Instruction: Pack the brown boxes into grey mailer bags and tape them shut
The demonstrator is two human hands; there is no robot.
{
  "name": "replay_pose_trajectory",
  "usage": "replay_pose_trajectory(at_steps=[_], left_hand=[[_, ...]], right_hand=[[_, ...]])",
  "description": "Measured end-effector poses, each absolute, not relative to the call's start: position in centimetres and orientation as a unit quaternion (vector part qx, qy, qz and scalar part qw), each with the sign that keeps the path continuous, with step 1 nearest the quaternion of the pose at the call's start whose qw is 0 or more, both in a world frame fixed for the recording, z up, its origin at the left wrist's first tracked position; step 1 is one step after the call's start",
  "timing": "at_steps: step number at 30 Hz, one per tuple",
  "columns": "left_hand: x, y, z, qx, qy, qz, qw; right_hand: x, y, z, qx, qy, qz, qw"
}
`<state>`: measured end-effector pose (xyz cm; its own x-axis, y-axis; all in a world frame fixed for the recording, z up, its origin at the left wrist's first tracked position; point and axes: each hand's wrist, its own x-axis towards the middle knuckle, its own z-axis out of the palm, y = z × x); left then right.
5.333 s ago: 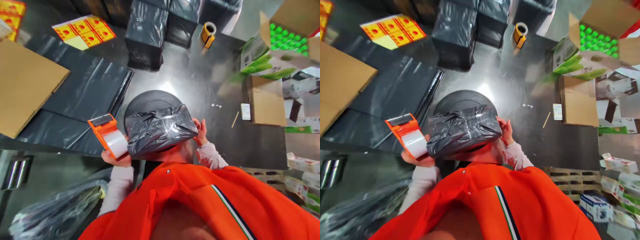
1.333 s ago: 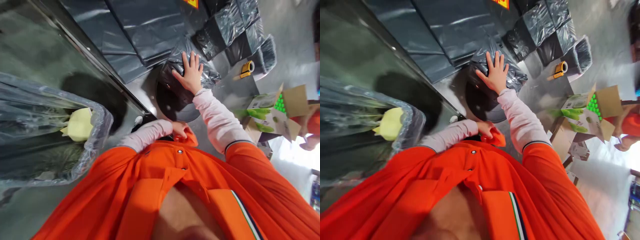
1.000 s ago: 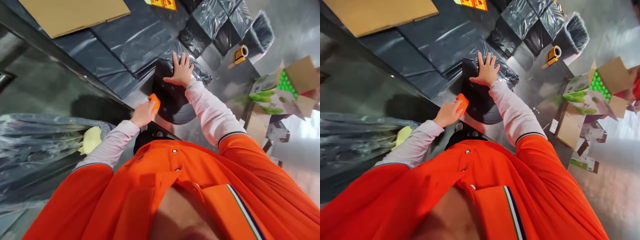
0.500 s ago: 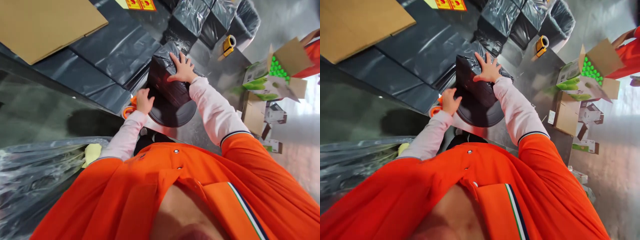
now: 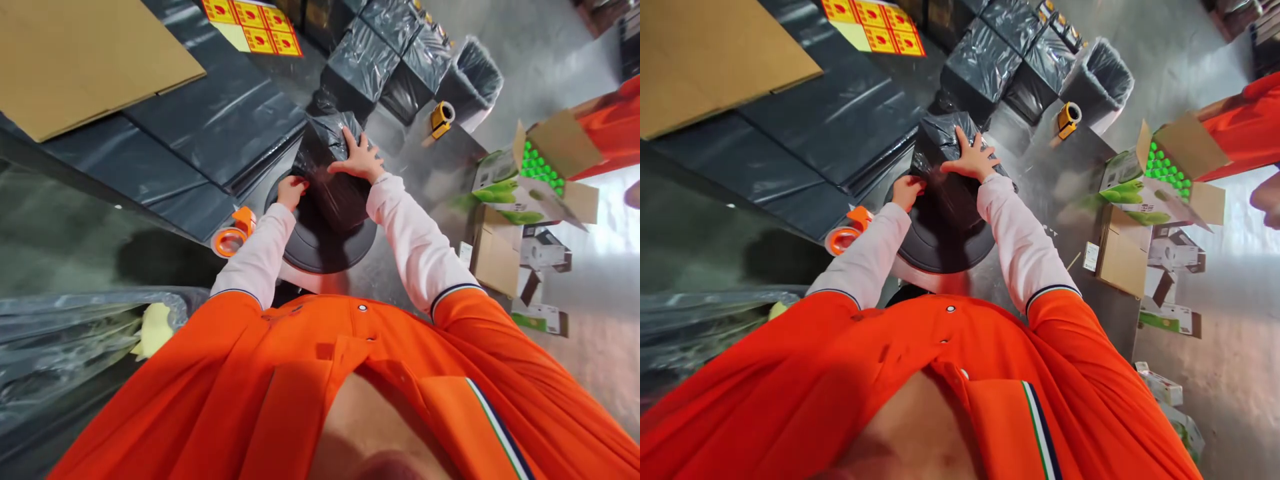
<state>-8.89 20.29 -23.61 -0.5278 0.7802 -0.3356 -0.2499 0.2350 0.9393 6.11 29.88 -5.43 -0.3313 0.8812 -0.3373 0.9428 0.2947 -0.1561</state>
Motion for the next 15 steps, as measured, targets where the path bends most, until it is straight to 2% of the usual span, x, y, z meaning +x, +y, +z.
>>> replay_pose_trajectory(at_steps=[8,11,15], left_hand=[[-10.6,20.1,-19.7,0.274,0.640,0.478,0.536],[-11.3,20.1,-18.2,0.283,0.659,0.456,0.528],[-9.2,20.6,-17.6,0.289,0.709,0.450,0.461]], right_hand=[[8.3,33.2,-5.8,0.548,0.800,-0.243,0.035],[8.8,34.3,-6.3,0.536,0.803,-0.259,0.004],[8.9,34.4,-5.8,0.557,0.788,-0.260,0.021]])
